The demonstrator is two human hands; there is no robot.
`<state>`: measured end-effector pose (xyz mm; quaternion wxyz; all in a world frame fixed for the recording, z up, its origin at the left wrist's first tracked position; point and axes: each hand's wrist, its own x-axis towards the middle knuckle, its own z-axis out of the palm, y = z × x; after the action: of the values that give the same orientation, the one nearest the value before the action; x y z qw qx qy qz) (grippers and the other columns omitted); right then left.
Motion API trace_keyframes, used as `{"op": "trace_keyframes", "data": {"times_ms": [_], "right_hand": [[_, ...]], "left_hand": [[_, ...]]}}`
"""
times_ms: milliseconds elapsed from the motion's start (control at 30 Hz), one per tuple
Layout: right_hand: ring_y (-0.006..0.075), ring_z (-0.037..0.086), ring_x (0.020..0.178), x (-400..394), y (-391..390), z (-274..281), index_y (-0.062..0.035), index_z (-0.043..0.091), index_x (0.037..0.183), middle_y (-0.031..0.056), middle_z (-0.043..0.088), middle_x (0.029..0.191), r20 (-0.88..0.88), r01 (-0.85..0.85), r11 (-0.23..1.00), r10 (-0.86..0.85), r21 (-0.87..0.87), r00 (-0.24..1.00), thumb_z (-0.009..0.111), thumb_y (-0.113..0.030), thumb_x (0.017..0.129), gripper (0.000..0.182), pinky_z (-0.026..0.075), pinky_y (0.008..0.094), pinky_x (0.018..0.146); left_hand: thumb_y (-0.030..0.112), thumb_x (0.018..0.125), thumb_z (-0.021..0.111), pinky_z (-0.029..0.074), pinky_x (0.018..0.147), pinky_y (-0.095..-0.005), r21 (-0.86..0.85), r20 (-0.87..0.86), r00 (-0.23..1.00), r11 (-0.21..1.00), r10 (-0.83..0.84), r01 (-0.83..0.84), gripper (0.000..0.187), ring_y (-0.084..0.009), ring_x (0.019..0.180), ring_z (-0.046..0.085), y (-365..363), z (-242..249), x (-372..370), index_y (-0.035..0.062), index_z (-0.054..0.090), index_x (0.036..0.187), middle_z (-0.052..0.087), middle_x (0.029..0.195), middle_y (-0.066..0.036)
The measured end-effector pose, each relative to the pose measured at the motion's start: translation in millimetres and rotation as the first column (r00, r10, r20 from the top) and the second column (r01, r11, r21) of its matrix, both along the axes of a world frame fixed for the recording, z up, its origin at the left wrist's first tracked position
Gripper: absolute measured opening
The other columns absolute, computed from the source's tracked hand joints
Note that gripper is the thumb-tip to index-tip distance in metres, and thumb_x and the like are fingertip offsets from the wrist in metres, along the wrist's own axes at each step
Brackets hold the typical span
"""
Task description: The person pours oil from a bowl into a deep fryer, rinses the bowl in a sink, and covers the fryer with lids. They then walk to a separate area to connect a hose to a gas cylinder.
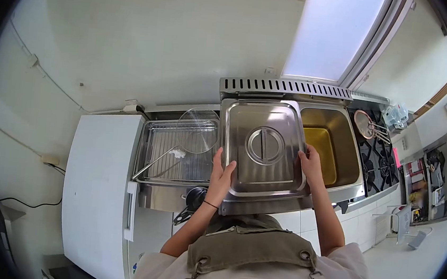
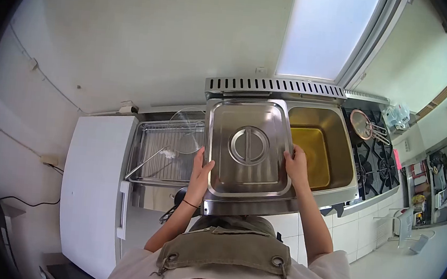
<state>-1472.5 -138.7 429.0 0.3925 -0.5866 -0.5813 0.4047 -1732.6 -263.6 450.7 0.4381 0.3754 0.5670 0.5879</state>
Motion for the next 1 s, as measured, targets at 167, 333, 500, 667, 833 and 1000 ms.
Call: {"op": "trace_keyframes", "data": {"times_ms": [167,333,500,667,833,1000], "right_hand": [[0.0316,0.050,0.079,-1.4,0.9,7.1,0.0031,0.058,0.103,0.0190,0.056,0.082,0.360,-0.023,0.979,-0.052,0.200,0.932,0.060,-0.008,0.077,0.028,0.042,0.0397,0.074],[0.0298,0.050,0.078,-3.3,-0.7,3.6,0.0023,0.059,0.105,0.0180,0.056,0.080,0.379,0.000,0.972,-0.091,0.233,0.921,0.061,-0.008,0.076,0.030,0.041,0.0391,0.071],[0.0293,0.051,0.077,-4.8,-6.5,7.7,0.0007,0.058,0.108,0.0171,0.055,0.079,0.369,0.013,0.975,-0.096,0.220,0.924,0.062,-0.008,0.076,0.033,0.042,0.0380,0.071],[0.0292,0.054,0.076,-6.6,-11.5,8.3,-0.0012,0.058,0.109,0.0175,0.055,0.080,0.271,0.062,0.974,-0.122,0.219,0.955,0.062,-0.007,0.077,0.032,0.044,0.0360,0.069],[0.0267,0.060,0.075,-12.6,-20.4,26.0,0.0003,0.056,0.110,0.0172,0.062,0.085,0.077,0.060,0.979,-0.076,0.194,0.994,0.054,-0.007,0.083,0.028,0.045,0.0319,0.070],[0.0171,0.057,0.073,25.4,-19.0,34.3,0.0028,0.053,0.114,0.0127,0.062,0.084,0.025,0.074,0.978,-0.081,0.196,0.996,0.055,-0.008,0.084,0.032,0.044,0.0276,0.068]], "left_hand": [[0.020,0.087,0.053,0.020,0.106,-0.0313,0.008,-0.080,0.997,1.000,-0.017,0.018,0.062,-0.0273,0.129,0.027,-2.3,-1.9,4.7,-0.0045,0.022,0.135,0.028,0.137,-0.023],[0.019,0.087,0.053,0.015,0.107,-0.0322,0.014,-0.001,0.999,0.999,-0.032,0.032,0.062,-0.0292,0.133,0.019,0.0,-7.7,4.6,-0.0037,0.022,0.135,0.023,0.140,-0.024],[0.017,0.086,0.054,0.007,0.109,-0.0340,-0.006,0.013,0.999,0.999,-0.040,0.040,0.061,-0.0283,0.137,0.007,0.0,-12.6,3.1,-0.0008,0.022,0.136,0.015,0.144,-0.024],[0.014,0.086,0.051,0.010,0.109,-0.0329,-0.016,0.100,0.994,0.999,-0.041,0.043,0.056,-0.0263,0.136,0.013,-0.8,-5.9,-1.1,0.0003,0.026,0.135,0.021,0.143,-0.019],[0.009,0.085,0.046,0.013,0.108,-0.0319,0.018,0.373,0.928,1.000,0.008,-0.016,0.049,-0.0218,0.134,0.019,-0.8,-8.9,-8.5,0.0009,0.033,0.132,0.029,0.139,-0.014],[0.007,0.084,0.045,0.005,0.110,-0.0347,0.117,0.179,0.974,0.986,-0.141,0.121,0.052,-0.0246,0.138,0.007,-14.5,55.1,12.5,0.0027,0.031,0.133,0.013,0.146,-0.016]]}}
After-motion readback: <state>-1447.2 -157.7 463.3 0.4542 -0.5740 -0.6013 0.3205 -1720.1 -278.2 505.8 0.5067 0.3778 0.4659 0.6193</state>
